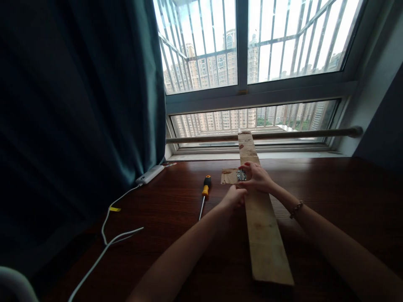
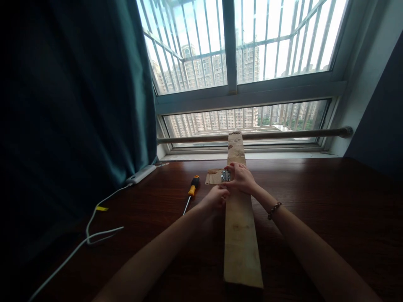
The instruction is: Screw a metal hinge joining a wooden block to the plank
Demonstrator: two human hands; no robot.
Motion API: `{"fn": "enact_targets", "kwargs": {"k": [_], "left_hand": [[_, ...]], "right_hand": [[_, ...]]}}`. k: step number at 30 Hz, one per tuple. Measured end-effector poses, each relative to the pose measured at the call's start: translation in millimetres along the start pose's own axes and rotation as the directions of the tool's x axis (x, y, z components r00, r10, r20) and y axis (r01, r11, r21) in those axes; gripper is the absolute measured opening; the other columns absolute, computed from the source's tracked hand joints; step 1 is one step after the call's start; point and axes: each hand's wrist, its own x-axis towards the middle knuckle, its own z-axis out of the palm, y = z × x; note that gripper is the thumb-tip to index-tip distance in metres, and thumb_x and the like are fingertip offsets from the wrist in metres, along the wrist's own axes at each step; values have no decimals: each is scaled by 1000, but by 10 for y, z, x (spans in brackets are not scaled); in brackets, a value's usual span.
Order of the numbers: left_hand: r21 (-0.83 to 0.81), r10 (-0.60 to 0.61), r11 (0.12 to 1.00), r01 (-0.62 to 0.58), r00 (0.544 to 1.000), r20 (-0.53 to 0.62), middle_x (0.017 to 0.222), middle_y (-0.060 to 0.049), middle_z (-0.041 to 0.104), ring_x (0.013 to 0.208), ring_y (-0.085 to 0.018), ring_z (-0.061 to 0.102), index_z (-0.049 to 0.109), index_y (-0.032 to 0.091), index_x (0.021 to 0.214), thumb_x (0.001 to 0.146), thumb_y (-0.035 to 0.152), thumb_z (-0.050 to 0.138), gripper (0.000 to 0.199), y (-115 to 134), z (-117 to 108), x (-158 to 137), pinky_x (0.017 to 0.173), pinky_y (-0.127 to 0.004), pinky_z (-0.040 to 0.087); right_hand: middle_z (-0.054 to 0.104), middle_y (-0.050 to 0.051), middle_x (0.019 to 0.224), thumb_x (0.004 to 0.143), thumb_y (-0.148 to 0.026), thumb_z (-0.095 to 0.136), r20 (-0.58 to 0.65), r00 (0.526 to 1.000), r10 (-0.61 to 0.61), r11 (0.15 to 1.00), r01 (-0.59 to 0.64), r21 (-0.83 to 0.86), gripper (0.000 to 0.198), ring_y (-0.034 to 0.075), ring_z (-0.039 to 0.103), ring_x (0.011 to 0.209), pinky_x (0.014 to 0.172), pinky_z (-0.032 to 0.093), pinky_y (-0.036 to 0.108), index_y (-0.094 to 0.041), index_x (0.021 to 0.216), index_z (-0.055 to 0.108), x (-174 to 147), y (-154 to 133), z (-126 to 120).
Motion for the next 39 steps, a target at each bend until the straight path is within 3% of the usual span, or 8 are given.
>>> {"fn": "enact_targets", "kwargs": {"k": [4, 9, 15, 22, 26, 29, 32, 39], "left_hand": [[441, -19, 896, -48, 989, 147, 42, -2, 50, 34, -7, 38, 58, 13, 52, 58, 31, 64, 20, 419, -553, 47, 37, -19, 22], [751, 279, 656, -78, 949, -145, 44, -4, 53, 45, -15, 49, 53, 16, 45, 61, 41, 62, 31, 637, -1272, 113, 47, -23, 32], [846, 294, 469, 251, 860, -418, 72, -15, 63, 91, -36, 56, 44, 17, 46, 43, 43, 74, 40, 286, -1263, 211, 72, -36, 37], [716, 140, 664, 216, 904, -403, 49, -7, 56, 80, -32, 60, 42, 17, 41, 47, 14, 70, 29, 342, -1327, 270, 70, -36, 40], [216, 218, 960, -179, 961, -171, 59, -7, 61, 60, -18, 59, 54, 13, 61, 60, 19, 62, 10, 798, -1324, 70, 60, -30, 45], [-205, 459, 842, -499, 862, -213, 64, -3, 60, 62, -13, 58, 52, 13, 68, 59, 12, 58, 11, 1123, -1078, -79, 62, -27, 47], [-406, 509, 700, -588, 809, -294, 52, 5, 48, 49, -6, 49, 48, 14, 64, 58, 12, 61, 14, 1337, -742, -149, 53, -20, 44], [-564, 427, 659, -498, 865, -265, 40, 11, 27, 35, -2, 32, 33, 18, 53, 58, 17, 65, 32, 1401, -365, -15, 37, -15, 28]], "right_hand": [[55, 7, 107, 52, -51, 70, 9, 1000, 0, 1000, 0, 15, 65, 25, 50, 99, 84, 39, 39, -21, 106, 52, 3, -6, -3], [55, 7, 107, 51, -52, 70, 7, 1000, 11, 1000, -11, 6, 65, 25, 50, 98, 84, 39, 38, -20, 105, 52, -1, 6, 9], [54, 7, 109, 52, -52, 69, 17, 1000, 8, 1000, -8, -9, 65, 26, 50, 100, 84, 39, 38, -20, 106, 51, 0, 3, 0], [56, 8, 106, 51, -52, 70, -5, 1000, 12, 1000, -12, 17, 65, 26, 50, 99, 84, 39, 38, -19, 104, 51, -1, -13, -2], [55, 8, 106, 51, -53, 70, -13, 1000, 8, 1000, -8, 13, 66, 26, 50, 99, 85, 38, 38, -20, 105, 52, 2, -1, 10], [54, 7, 107, 52, -53, 69, 4, 1000, 5, 1000, -5, -3, 65, 26, 49, 99, 85, 38, 37, -21, 107, 53, 5, 0, 8], [53, 6, 107, 53, -54, 68, 13, 1000, 2, 1000, -2, -11, 64, 25, 49, 100, 84, 39, 36, -22, 107, 53, 6, -10, -2], [54, 6, 106, 53, -53, 68, 16, 1000, 1, 1000, -1, -9, 64, 25, 50, 99, 85, 39, 36, -22, 107, 52, 0, -24, -15]]}}
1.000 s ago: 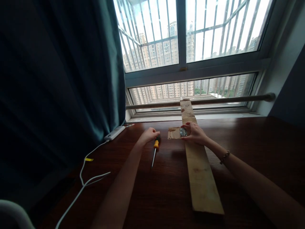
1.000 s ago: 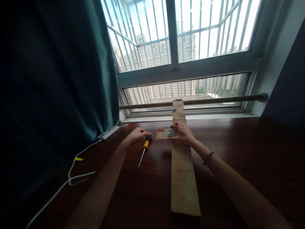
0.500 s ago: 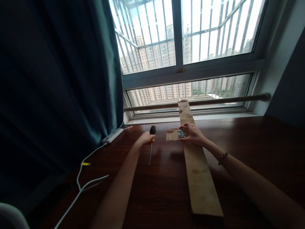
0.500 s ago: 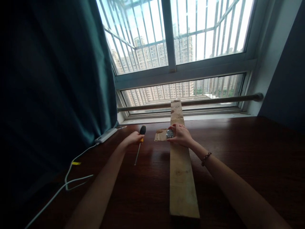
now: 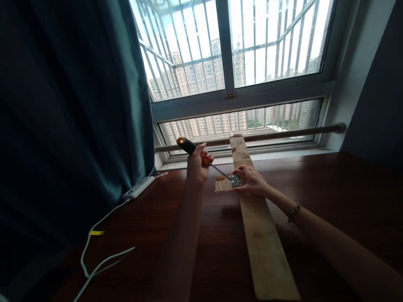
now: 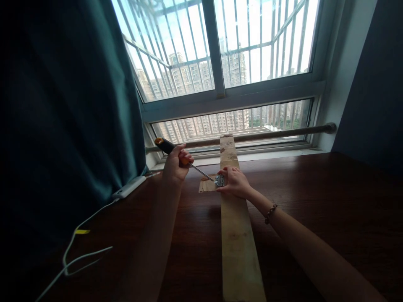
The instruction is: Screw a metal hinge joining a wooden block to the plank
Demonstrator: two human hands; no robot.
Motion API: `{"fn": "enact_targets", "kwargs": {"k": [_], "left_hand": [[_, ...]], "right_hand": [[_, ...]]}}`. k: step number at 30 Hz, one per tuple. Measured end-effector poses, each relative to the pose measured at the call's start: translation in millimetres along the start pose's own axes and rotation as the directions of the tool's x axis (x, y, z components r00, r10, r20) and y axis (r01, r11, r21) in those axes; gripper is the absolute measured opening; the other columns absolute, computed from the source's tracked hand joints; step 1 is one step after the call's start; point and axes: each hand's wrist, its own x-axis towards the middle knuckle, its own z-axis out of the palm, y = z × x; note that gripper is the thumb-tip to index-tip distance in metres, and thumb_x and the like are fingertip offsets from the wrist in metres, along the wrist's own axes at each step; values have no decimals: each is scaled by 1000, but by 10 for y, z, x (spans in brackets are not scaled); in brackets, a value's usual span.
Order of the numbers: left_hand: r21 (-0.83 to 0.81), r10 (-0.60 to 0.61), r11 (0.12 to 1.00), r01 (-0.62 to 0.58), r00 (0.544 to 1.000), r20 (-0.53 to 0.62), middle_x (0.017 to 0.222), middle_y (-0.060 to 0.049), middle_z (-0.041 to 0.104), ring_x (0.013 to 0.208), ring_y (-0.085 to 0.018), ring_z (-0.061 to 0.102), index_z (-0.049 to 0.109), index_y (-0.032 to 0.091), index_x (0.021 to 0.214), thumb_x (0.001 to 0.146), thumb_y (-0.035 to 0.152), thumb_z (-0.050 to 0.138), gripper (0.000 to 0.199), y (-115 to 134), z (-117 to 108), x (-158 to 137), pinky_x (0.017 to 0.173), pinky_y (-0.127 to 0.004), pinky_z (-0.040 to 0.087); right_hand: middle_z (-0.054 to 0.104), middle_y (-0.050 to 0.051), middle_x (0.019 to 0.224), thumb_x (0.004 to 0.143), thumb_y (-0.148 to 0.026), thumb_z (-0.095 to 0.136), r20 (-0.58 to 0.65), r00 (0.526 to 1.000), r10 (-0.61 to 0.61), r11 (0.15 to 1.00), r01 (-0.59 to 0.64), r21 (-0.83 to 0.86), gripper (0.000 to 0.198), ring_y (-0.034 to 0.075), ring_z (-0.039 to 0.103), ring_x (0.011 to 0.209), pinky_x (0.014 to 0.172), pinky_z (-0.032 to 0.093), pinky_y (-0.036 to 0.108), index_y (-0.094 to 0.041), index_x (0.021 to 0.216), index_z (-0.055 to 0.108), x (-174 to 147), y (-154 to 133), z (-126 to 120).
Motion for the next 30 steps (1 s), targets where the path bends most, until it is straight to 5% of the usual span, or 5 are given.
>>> {"fn": "enact_targets", "kwargs": {"k": [9, 30], "left_hand": [[32, 136, 990, -135, 990, -44, 43, 10, 32, 38, -2, 36, 40, 16, 56, 59, 18, 65, 25, -208, -53, 7, 40, -16, 32], [78, 112, 990, -114, 993, 22, 43, 9, 31, 38, -3, 35, 44, 15, 57, 58, 15, 63, 19, -252, 27, -90, 40, -18, 32]], "right_hand": [[55, 6, 108, 52, -51, 70, -1, 1000, 21, 1000, -21, 19, 66, 25, 49, 102, 87, 38, 36, -22, 108, 51, 3, 2, 8], [54, 6, 105, 54, -51, 69, 7, 1000, 0, 1000, -1, 14, 63, 24, 50, 96, 83, 38, 36, -21, 106, 52, 7, -17, -16]]}}
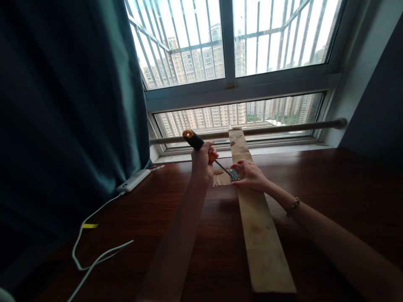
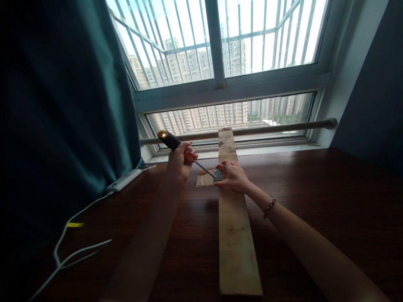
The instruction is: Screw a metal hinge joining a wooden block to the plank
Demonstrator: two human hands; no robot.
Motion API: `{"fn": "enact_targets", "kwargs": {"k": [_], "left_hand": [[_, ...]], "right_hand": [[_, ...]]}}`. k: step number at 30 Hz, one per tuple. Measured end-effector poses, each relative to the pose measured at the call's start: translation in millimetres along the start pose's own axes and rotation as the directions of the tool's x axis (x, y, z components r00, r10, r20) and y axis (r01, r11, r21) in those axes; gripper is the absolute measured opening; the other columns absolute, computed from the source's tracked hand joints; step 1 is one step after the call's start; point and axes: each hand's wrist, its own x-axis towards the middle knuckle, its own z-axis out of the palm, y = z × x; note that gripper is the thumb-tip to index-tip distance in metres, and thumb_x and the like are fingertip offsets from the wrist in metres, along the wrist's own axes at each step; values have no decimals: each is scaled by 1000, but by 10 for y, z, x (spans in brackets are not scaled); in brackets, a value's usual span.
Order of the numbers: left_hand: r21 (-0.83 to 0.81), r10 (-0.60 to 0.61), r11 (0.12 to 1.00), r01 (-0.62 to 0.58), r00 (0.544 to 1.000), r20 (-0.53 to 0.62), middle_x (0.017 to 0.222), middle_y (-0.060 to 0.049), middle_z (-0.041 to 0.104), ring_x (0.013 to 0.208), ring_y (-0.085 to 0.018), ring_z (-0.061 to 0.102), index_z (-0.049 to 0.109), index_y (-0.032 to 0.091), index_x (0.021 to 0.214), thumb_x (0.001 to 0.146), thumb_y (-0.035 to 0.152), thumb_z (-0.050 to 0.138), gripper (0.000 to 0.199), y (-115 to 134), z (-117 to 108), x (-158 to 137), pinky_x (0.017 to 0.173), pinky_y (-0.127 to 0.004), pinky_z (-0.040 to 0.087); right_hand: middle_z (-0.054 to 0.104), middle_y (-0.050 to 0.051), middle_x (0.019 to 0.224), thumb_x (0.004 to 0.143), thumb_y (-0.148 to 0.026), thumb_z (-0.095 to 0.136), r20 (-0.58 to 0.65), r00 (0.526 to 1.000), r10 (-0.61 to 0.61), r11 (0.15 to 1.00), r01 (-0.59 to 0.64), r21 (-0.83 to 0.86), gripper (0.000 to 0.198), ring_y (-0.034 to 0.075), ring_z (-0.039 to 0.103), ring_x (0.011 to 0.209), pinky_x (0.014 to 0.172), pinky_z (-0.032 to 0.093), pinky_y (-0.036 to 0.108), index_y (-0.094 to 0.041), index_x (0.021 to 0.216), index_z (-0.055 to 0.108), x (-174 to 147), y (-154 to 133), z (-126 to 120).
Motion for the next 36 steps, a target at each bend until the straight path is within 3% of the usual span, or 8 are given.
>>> {"fn": "enact_targets", "kwargs": {"k": [10, 15, 23, 30, 36], "left_hand": [[34, 48, 998, -48, 999, 8, 42, 10, 31, 38, -3, 35, 43, 15, 56, 58, 17, 63, 20, -4, 40, -39, 41, -18, 33], [85, 76, 993, -85, 992, 97, 45, 9, 36, 40, -3, 39, 46, 15, 60, 59, 21, 67, 22, -28, 30, -51, 44, -18, 36], [331, 68, 932, -145, 970, 232, 55, 3, 52, 51, -8, 51, 51, 13, 59, 49, 23, 75, 28, -49, 2, -7, 51, -21, 40], [331, 96, 926, -183, 960, 263, 61, 2, 55, 55, -6, 50, 56, 13, 62, 48, 25, 76, 26, -44, 23, -42, 53, -19, 39], [532, 148, 800, -277, 951, 272, 60, 1, 57, 54, -9, 51, 63, 13, 70, 48, 32, 75, 31, 8, -20, -31, 51, -21, 40]], "right_hand": [[54, 6, 105, 54, -53, 69, -3, 1000, -12, 1000, 12, -14, 64, 24, 49, 96, 83, 38, 36, -21, 106, 51, 1, 14, 14], [54, 6, 104, 53, -51, 70, -5, 1000, -3, 1000, 3, -9, 63, 23, 49, 96, 83, 38, 36, -20, 105, 51, 5, 10, 17], [54, 6, 104, 53, -49, 71, -10, 1000, -2, 1000, 2, 0, 62, 23, 49, 96, 83, 38, 36, -20, 105, 52, 4, 7, 9], [53, 7, 106, 54, -49, 70, -3, 1000, -8, 1000, 8, -27, 63, 24, 48, 97, 84, 38, 36, -20, 107, 52, 6, 5, 12], [54, 6, 105, 54, -48, 70, -2, 1000, -13, 999, 13, -33, 62, 23, 48, 96, 84, 38, 36, -21, 107, 53, 6, -4, 10]]}}
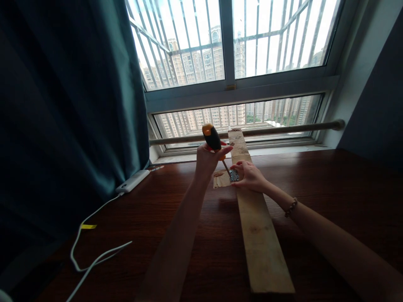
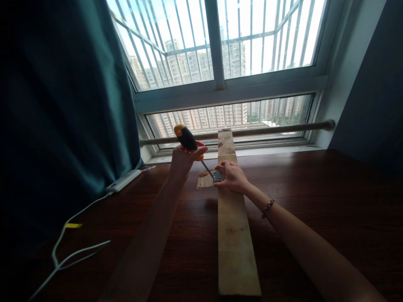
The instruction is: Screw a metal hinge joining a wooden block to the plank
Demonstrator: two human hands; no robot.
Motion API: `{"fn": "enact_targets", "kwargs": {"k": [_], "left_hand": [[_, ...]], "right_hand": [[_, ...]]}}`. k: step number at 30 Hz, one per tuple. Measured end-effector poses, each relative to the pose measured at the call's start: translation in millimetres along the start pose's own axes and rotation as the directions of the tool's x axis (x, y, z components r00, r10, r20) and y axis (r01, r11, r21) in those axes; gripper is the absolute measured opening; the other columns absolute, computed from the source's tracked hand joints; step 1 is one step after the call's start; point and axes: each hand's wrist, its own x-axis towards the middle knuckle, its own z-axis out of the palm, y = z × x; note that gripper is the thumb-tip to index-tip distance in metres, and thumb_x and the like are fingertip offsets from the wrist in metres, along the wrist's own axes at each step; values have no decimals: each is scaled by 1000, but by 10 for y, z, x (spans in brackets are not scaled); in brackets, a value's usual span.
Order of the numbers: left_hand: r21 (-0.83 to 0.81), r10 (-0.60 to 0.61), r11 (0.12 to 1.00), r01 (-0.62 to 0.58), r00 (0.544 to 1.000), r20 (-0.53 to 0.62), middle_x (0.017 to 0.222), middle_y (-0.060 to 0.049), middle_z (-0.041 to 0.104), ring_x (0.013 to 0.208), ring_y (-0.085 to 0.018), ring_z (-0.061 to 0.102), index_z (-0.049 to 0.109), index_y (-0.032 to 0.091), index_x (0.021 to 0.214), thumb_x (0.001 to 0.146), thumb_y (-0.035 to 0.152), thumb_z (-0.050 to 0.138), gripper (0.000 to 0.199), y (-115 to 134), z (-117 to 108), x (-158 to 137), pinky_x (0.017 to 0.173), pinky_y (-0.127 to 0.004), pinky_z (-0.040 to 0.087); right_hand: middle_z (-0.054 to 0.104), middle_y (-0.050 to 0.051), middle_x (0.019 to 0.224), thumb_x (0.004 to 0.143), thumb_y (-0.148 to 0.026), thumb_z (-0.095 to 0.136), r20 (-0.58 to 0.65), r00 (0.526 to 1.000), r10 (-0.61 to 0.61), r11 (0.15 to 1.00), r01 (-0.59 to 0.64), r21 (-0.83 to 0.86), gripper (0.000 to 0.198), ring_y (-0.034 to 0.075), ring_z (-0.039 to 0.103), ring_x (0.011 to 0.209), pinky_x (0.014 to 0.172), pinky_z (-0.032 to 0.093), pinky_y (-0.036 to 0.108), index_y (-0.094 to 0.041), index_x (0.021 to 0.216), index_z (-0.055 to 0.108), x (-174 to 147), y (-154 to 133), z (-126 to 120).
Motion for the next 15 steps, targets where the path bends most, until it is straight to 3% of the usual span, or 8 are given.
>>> {"fn": "enact_targets", "kwargs": {"k": [5, 11, 15], "left_hand": [[91, 71, 993, -71, 997, 10, 65, 0, 59, 63, -13, 56, 62, 14, 84, 47, 25, 76, 42, 26, -64, 46, 57, -24, 44], [-114, -22, 993, 38, 991, 132, 75, -4, 64, 71, -17, 60, 54, 14, 86, 54, 13, 67, 35, 115, -83, 25, 63, -29, 47], [-231, -52, 968, 95, 981, 185, 67, -1, 60, 67, -14, 58, 52, 15, 79, 54, 7, 55, 27, 128, -74, 3, 60, -26, 44]], "right_hand": [[54, 6, 104, 53, -47, 71, 2, 1000, 8, 1000, -8, 12, 62, 23, 48, 96, 83, 38, 36, -21, 106, 54, 1, -11, -5], [54, 7, 104, 51, -47, 72, -6, 1000, 12, 1000, -12, 25, 64, 23, 49, 96, 83, 38, 37, -20, 105, 53, 4, -1, -8], [54, 7, 104, 52, -47, 72, 2, 1000, 18, 999, -18, 31, 63, 23, 49, 97, 85, 37, 37, -20, 105, 53, 5, 0, -8]]}}
